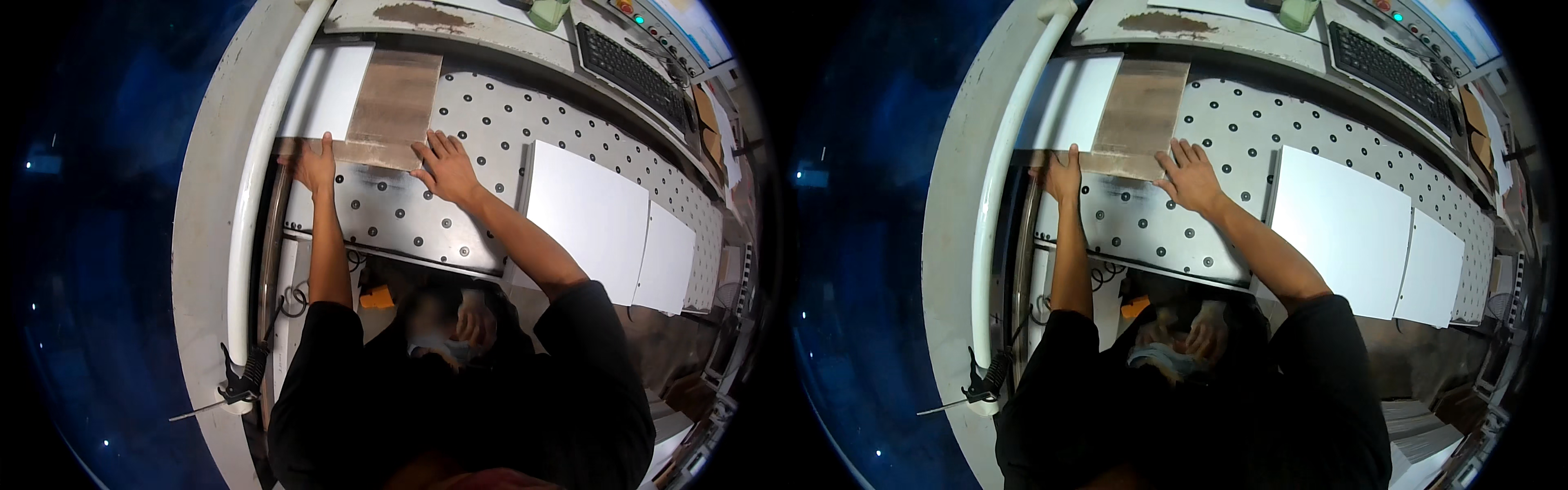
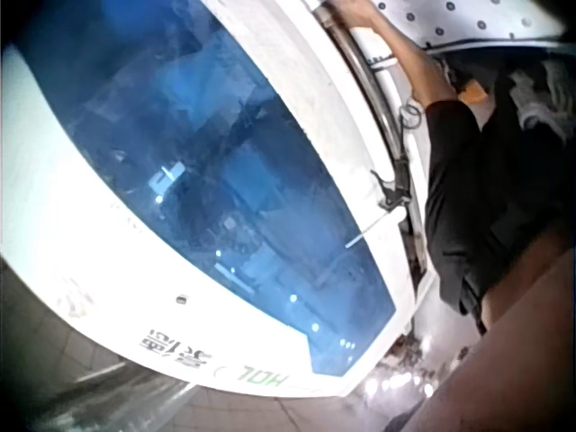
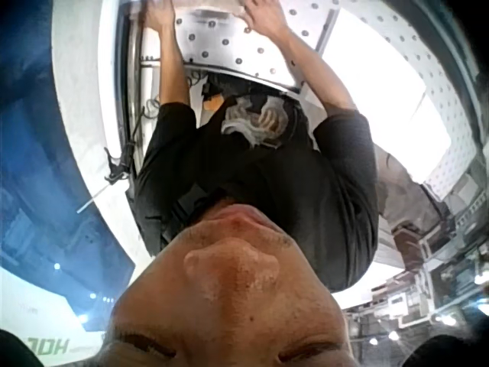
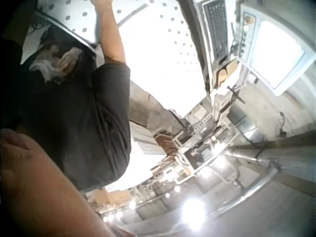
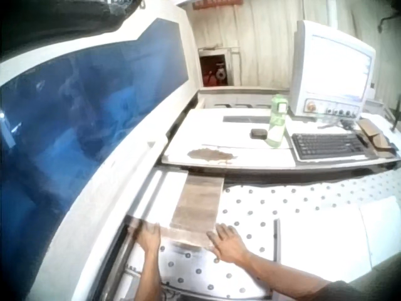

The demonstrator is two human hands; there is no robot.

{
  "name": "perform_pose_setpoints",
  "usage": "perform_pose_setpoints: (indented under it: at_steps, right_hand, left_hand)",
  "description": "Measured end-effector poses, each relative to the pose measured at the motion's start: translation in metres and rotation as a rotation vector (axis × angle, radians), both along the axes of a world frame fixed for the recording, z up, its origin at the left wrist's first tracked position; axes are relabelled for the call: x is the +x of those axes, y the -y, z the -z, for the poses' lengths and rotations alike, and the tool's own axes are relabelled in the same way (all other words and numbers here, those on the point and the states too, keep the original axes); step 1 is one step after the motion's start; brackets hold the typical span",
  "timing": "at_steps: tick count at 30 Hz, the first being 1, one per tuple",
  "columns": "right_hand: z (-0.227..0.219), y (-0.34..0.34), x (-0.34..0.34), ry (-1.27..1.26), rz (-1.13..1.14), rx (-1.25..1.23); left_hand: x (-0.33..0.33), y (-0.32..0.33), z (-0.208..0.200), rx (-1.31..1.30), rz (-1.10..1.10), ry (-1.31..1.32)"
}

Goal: The person picks up white rectangular panels and places them onto a perforated metal workbench. They use a handheld tool to apply a substance to the edges of the panels, then place a wooden block on top of the panel and press down. This process is repeated for multiple panels.

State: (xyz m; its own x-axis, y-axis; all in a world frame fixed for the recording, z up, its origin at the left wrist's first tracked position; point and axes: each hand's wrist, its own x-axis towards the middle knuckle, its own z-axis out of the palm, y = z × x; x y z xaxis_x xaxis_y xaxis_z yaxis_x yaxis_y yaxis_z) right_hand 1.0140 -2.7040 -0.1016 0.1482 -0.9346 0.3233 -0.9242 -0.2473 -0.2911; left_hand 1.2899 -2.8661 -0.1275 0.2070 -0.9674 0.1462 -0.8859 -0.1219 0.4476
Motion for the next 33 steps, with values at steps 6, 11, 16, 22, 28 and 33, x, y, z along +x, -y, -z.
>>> perform_pose_setpoints:
  at_steps: [6,11,16,22,28,33]
  right_hand:
    - [-0.007,0.004,0.002,0.015,0.003,-0.001]
    - [-0.006,0.051,0.05,0.24,0.028,0.095]
    - [-0.003,0.106,0.099,0.267,-0.07,0.167]
    - [0.003,0.115,0.112,0.219,-0.081,0.169]
    - [0.001,0.118,0.108,0.177,-0.084,0.199]
    - [0.0,0.12,0.106,0.203,-0.083,0.164]
  left_hand:
    - [-0.003,0.001,-0.004,0.017,0.004,-0.007]
    - [0.0,0.008,0.003,-0.043,0.036,-0.01]
    - [0.014,0.004,0.003,-0.012,0.001,0.058]
    - [0.009,0.005,0.003,0.02,0.02,-0.081]
    - [0.014,0.011,0.005,0.06,0.044,-0.151]
    - [0.01,0.011,0.0,0.06,0.04,-0.106]
